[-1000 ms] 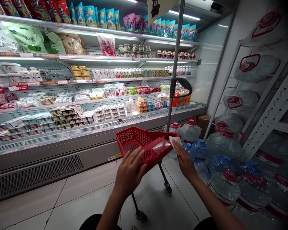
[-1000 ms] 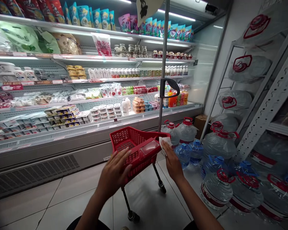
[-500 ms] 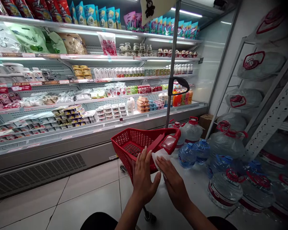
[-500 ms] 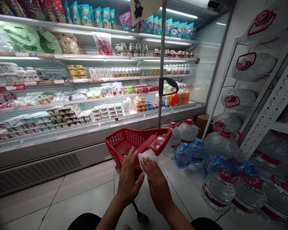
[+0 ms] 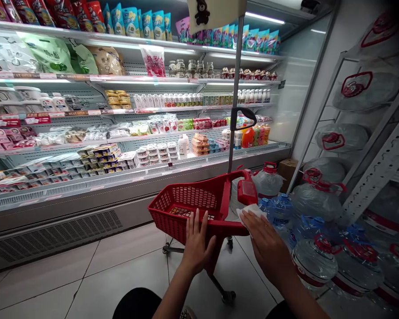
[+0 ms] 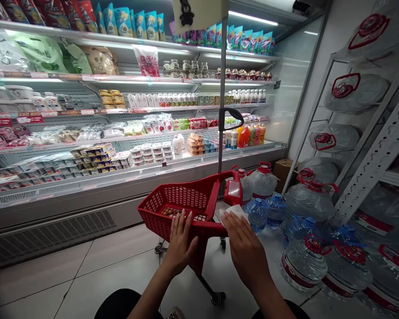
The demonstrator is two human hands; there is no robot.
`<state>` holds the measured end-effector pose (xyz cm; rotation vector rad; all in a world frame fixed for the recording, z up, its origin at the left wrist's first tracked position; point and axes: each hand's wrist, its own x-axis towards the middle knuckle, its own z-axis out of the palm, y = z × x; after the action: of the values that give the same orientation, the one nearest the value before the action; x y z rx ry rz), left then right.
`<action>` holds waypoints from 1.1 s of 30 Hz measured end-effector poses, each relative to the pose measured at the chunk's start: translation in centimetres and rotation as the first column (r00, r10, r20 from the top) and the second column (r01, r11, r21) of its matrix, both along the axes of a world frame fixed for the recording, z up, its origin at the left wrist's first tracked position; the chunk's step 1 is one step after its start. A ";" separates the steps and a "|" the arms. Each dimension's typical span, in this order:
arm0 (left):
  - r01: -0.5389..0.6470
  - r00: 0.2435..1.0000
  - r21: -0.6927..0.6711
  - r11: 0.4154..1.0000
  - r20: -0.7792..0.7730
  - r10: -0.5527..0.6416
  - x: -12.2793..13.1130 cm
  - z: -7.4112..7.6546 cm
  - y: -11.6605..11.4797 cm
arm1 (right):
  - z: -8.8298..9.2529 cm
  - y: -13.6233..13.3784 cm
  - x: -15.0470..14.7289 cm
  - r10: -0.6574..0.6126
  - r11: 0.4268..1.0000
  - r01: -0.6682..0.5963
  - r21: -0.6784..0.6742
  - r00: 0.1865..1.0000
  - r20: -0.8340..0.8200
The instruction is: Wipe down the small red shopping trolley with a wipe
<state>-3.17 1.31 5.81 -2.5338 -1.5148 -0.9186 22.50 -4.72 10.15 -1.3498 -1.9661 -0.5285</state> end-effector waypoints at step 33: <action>-0.060 0.974 0.051 0.997 -0.215 0.070 -9.0 -4.5 1.0 | -7.6 7.2 2.3 0.152 0.975 -0.143 -0.170 0.988 0.038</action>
<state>-12.17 2.26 1.33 -2.4438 -1.4842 -0.6365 24.81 2.48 2.50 -1.2876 -2.1732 -0.3368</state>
